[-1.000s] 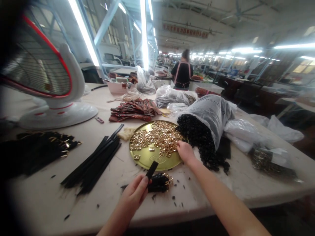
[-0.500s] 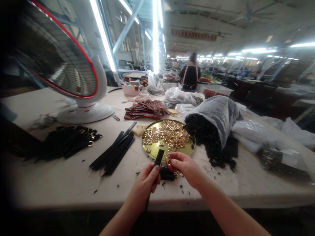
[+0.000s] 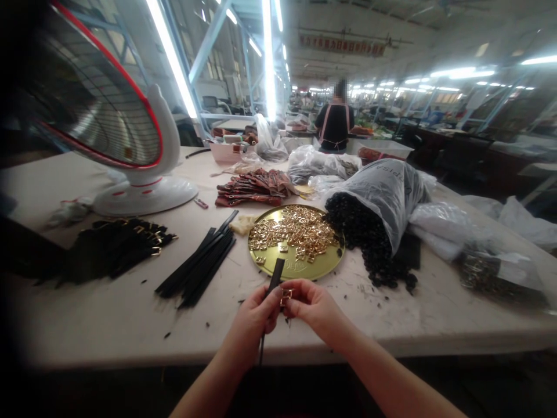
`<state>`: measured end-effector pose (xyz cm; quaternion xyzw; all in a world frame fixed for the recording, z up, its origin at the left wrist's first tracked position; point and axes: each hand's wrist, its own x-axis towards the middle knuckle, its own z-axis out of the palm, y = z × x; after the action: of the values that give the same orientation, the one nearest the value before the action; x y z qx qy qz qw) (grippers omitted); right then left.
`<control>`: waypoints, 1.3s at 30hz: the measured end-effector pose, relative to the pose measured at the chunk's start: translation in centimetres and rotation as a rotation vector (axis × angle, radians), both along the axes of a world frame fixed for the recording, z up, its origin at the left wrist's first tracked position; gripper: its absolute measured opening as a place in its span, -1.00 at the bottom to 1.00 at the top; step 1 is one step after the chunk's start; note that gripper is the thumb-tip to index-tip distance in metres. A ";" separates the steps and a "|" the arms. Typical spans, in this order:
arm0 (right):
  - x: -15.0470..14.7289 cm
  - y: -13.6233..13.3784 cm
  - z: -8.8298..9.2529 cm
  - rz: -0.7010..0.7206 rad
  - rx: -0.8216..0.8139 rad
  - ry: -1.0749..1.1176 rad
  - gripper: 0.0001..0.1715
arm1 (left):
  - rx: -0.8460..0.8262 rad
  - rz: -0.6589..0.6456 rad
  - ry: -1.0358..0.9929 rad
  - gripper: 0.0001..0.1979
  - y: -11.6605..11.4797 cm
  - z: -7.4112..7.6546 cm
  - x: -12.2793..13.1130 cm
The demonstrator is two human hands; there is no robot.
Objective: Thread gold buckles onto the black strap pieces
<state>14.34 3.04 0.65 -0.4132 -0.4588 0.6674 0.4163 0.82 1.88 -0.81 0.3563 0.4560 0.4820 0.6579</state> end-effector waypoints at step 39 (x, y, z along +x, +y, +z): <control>3.1 1.5 -1.1 -0.238 -0.013 0.128 -0.88 | -0.108 -0.168 0.023 -0.68 -0.6 -0.9 0.7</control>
<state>17.49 4.55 -0.46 -0.4242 -0.3748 0.6411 0.5182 1.57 1.29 -1.67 0.3628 0.4572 0.3959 0.7090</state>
